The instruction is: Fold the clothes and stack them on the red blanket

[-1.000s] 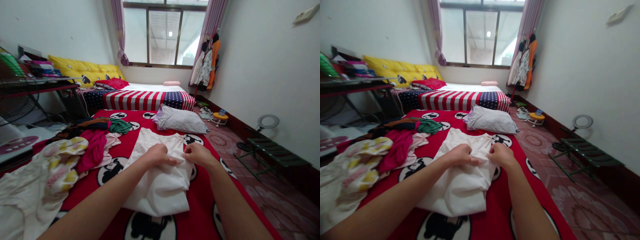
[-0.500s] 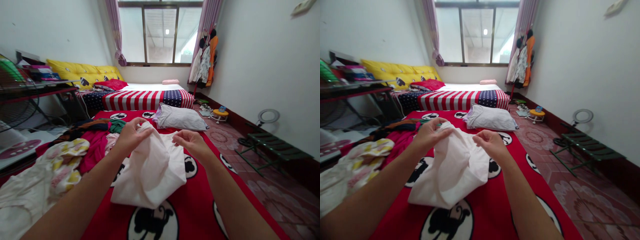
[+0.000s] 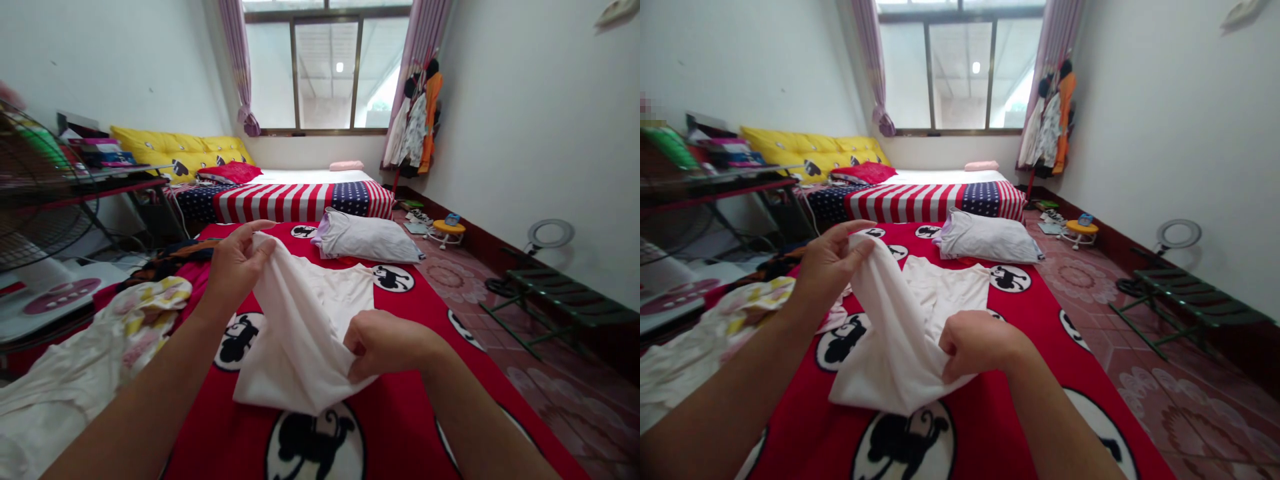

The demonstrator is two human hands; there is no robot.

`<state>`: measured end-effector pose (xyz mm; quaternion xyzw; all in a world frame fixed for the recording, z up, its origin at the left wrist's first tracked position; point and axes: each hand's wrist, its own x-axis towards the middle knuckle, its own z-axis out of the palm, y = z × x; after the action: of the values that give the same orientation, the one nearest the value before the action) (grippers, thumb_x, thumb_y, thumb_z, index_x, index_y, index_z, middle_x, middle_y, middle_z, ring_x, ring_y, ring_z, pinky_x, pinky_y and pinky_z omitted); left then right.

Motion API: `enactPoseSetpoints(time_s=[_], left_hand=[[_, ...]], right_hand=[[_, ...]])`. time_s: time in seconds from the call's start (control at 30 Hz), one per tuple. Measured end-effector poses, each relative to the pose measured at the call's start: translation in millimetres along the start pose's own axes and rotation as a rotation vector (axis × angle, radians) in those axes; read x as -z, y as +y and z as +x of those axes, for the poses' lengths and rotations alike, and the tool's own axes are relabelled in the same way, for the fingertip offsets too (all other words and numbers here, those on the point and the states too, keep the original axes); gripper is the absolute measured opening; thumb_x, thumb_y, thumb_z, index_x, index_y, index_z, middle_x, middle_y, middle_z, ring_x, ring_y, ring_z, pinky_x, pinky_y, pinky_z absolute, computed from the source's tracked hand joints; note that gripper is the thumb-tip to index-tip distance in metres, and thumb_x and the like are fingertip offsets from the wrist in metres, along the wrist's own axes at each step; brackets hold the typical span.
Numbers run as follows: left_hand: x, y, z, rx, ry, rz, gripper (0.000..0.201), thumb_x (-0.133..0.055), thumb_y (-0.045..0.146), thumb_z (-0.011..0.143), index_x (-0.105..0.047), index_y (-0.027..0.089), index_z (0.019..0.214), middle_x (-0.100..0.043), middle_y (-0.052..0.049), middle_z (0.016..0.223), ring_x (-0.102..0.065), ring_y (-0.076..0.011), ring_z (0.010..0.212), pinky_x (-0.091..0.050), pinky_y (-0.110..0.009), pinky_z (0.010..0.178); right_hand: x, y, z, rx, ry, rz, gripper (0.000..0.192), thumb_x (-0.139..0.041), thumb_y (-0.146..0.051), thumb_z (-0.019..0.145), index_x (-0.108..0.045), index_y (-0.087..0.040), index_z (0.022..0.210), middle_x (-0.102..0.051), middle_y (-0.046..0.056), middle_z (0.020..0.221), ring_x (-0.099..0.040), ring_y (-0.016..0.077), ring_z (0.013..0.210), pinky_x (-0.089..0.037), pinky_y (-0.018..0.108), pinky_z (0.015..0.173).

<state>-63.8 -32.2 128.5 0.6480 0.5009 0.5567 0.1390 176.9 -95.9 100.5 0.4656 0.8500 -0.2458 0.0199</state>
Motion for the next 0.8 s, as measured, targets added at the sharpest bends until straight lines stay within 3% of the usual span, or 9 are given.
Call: enactPoseSetpoints(time_s=[0.1,0.2,0.33,0.47,0.53,0.63,0.7,0.73,0.8], left_hand=[[1.2,-7.7,0.2,-0.053,-0.044,0.016,0.036,-0.06,0.037,0.081,-0.068,0.02,0.112,-0.06,0.0,0.075,-0.049,-0.0128,0.062,-0.037,-0.02,0.054],[0.7,-4.8,-2.5,-0.049,-0.099,-0.054,0.037,-0.061,0.037,0.081,-0.068,0.019,0.112,-0.063,-0.001,0.081,-0.05,-0.0128,0.064,-0.038,-0.02,0.055],[-0.2,6.1,-7.7,-0.056,-0.084,-0.167,0.037,-0.062,0.036,0.08,-0.068,0.018,0.112,-0.063,-0.001,0.082,-0.051,-0.0121,0.064,-0.041,-0.02,0.056],[-3.4,6.9,-13.0,-0.046,-0.05,-0.165,0.038,-0.063,0.034,0.079,-0.067,0.02,0.114,-0.064,0.0,0.081,-0.053,-0.0121,0.063,-0.042,-0.02,0.057],[-6.5,5.5,-16.3,-0.064,-0.069,-0.151,0.036,-0.062,0.034,0.08,-0.067,0.02,0.113,-0.067,-0.002,0.089,-0.057,-0.0144,0.071,-0.046,-0.022,0.062],[-12.2,10.5,-21.1,-0.112,-0.144,-0.181,0.036,-0.062,0.034,0.082,-0.067,0.021,0.115,-0.068,-0.004,0.099,-0.061,-0.0176,0.082,-0.049,-0.025,0.071],[-16.4,19.3,-22.5,-0.141,-0.215,-0.227,0.039,-0.063,0.033,0.081,-0.064,0.022,0.119,-0.068,-0.004,0.097,-0.062,-0.0175,0.081,-0.05,-0.026,0.072],[-18.5,24.0,-22.3,-0.154,-0.25,-0.25,0.041,-0.064,0.033,0.081,-0.063,0.022,0.12,-0.068,-0.004,0.095,-0.063,-0.0173,0.08,-0.05,-0.026,0.072],[-22.7,30.0,-19.6,-0.167,-0.306,-0.291,0.044,-0.064,0.035,0.082,-0.061,0.022,0.124,-0.069,-0.004,0.094,-0.064,-0.0178,0.08,-0.05,-0.026,0.073]], right_hand=[[-3.8,-8.0,1.4,0.02,0.046,-0.08,0.029,-0.077,-0.04,0.06,-0.058,-0.019,0.054,-0.041,-0.006,0.047,-0.035,0.0077,0.047,-0.019,0.023,0.046],[-4.3,-9.8,5.8,0.0,0.139,0.083,0.042,-0.074,-0.061,0.06,-0.065,-0.02,0.068,-0.058,-0.003,0.063,-0.046,0.0103,0.056,-0.026,0.021,0.05],[-3.4,-2.4,11.0,-0.008,0.282,0.281,0.039,-0.07,-0.056,0.069,-0.065,-0.017,0.072,-0.061,-0.002,0.066,-0.051,0.0119,0.062,-0.031,0.02,0.052],[-2.2,6.2,7.0,0.062,0.029,0.398,0.033,-0.072,-0.048,0.07,-0.07,-0.016,0.075,-0.059,-0.003,0.061,-0.053,0.0123,0.058,-0.035,0.02,0.051],[-0.5,6.6,3.6,0.077,-0.006,0.41,0.034,-0.075,-0.049,0.067,-0.072,-0.016,0.076,-0.061,-0.002,0.063,-0.055,0.0134,0.06,-0.038,0.02,0.053],[1.8,-0.2,3.3,0.122,0.246,0.497,0.047,-0.076,-0.05,0.065,-0.07,-0.019,0.1,-0.068,0.002,0.09,-0.06,0.0168,0.076,-0.045,0.023,0.064],[2.1,-7.7,7.4,0.148,0.448,0.611,0.065,-0.076,-0.049,0.065,-0.059,-0.023,0.122,-0.064,0.005,0.113,-0.061,0.0196,0.09,-0.048,0.026,0.071],[1.6,-10.7,10.5,0.153,0.506,0.657,0.066,-0.075,-0.047,0.066,-0.057,-0.022,0.124,-0.063,0.006,0.116,-0.06,0.0204,0.093,-0.048,0.026,0.072],[-0.6,-11.9,18.1,0.138,0.536,0.762,0.047,-0.07,-0.042,0.071,-0.062,-0.018,0.111,-0.066,0.005,0.103,-0.061,0.02,0.088,-0.048,0.026,0.07]])
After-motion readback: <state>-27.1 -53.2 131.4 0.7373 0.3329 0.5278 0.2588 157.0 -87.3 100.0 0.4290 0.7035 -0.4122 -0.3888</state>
